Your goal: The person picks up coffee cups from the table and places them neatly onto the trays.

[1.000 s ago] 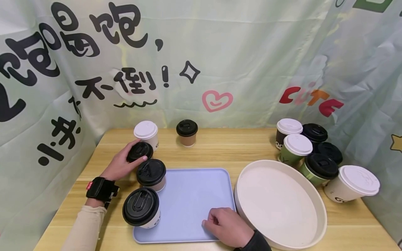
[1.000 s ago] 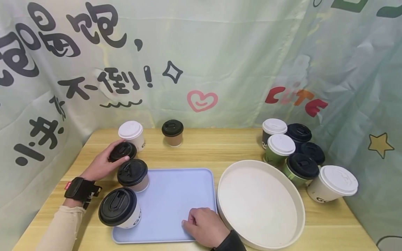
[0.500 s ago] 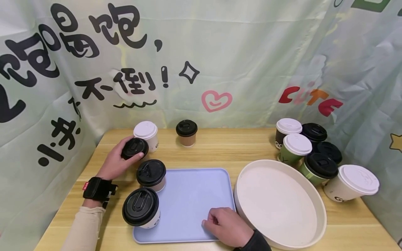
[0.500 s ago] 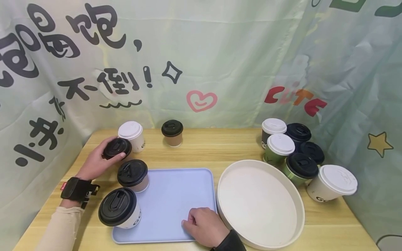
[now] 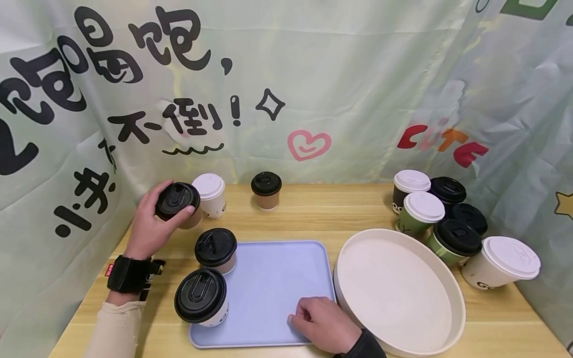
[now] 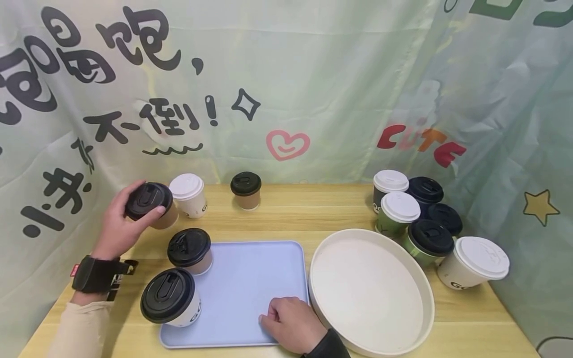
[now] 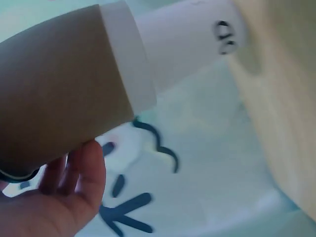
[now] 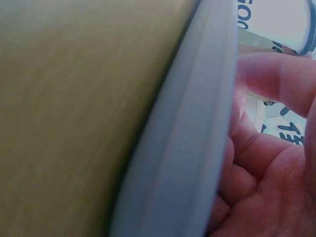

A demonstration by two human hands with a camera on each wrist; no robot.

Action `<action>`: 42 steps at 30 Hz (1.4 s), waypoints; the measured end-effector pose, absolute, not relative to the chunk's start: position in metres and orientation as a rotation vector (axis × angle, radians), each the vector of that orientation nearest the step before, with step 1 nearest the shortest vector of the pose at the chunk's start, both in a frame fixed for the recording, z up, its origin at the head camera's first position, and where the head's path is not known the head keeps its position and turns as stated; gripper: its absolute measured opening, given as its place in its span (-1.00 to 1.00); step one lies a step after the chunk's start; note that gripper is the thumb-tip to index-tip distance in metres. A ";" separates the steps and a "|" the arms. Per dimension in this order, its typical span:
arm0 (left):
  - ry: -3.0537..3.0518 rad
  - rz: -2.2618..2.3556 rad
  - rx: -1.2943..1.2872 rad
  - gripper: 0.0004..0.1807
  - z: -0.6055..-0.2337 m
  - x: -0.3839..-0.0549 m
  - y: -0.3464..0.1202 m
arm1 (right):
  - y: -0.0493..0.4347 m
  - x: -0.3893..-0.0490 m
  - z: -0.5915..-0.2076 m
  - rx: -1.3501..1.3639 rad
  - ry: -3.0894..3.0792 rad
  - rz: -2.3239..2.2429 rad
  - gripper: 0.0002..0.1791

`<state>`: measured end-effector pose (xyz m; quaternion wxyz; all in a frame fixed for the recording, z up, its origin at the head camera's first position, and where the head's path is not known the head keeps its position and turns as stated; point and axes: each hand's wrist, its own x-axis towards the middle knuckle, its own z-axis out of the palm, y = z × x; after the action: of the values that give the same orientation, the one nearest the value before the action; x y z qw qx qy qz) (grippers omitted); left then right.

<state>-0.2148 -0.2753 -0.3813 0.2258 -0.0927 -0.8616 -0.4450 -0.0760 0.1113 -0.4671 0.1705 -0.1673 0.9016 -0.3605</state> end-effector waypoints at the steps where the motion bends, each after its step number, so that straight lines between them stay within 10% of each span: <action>1: -2.362 -1.234 -0.246 -0.16 -0.377 -0.211 -0.273 | 0.111 -0.076 -0.467 -0.477 2.564 -1.025 -0.64; 42: -2.151 -1.212 -0.649 0.18 -0.322 -0.149 -0.203 | 0.112 -0.076 -0.466 -0.463 2.535 -1.044 -0.64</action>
<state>-0.1487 -0.2033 -0.3219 0.2904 -0.2433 -0.8063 -0.4543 -0.0764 0.1118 -0.4660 0.1795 -0.1639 0.8969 -0.3693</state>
